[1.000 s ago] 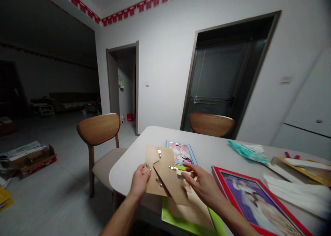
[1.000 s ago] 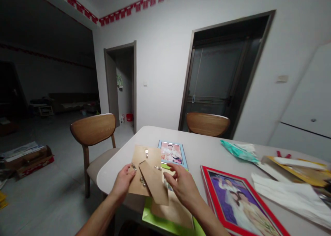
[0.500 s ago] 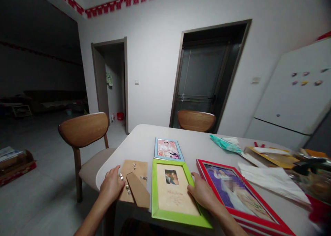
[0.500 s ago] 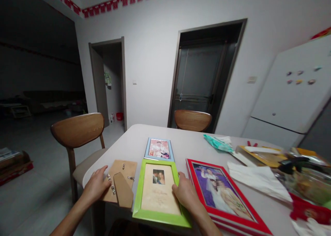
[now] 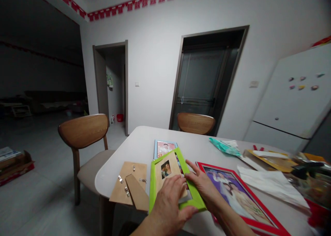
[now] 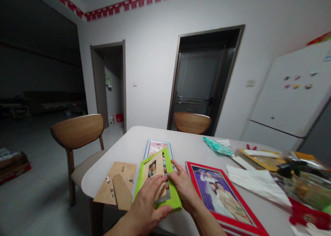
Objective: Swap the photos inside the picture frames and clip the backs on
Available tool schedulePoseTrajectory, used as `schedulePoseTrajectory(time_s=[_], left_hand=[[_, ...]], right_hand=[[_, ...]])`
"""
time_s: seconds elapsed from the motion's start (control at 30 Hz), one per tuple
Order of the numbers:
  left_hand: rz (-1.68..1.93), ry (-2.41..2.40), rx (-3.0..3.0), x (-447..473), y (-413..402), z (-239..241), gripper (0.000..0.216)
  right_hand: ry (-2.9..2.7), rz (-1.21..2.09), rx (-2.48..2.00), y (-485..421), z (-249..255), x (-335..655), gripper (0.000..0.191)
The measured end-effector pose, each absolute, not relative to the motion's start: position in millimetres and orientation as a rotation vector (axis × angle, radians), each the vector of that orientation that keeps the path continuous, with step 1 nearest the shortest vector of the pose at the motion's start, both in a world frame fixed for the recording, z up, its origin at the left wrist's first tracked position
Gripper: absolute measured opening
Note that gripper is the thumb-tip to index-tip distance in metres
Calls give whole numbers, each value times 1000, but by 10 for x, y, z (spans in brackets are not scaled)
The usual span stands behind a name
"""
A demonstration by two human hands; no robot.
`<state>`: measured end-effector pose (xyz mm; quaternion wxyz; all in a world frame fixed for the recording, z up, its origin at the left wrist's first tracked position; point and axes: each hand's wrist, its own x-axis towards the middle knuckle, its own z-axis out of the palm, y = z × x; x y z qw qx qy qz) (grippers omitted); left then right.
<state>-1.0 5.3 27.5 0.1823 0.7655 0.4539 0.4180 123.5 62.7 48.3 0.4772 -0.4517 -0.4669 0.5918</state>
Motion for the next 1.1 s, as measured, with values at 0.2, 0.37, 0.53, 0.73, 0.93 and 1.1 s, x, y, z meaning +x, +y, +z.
schedulePoseTrajectory(time_s=[0.2, 0.37, 0.53, 0.73, 0.93, 1.1], left_hand=[[1138, 1363, 2269, -107, 94, 267, 55], [1309, 1366, 2362, -149, 107, 301, 54], [1587, 1661, 1845, -638, 131, 206, 54], [1461, 1639, 1356, -1069, 83, -286, 55], [1266, 1731, 1610, -1061, -6, -388, 53], [1194, 1869, 1830, -1093, -6, -416, 54]], right_hand=[[-1131, 1474, -1062, 657, 428, 1233, 70], [-1336, 1303, -1204, 719, 366, 1302, 70], [-1822, 736, -1664, 861, 100, 1582, 59], [-2204, 297, -1826, 838, -139, 1675, 46], [-2285, 234, -1841, 788, -183, 1616, 37], [-2208, 174, -1622, 788, -192, 1554, 38]])
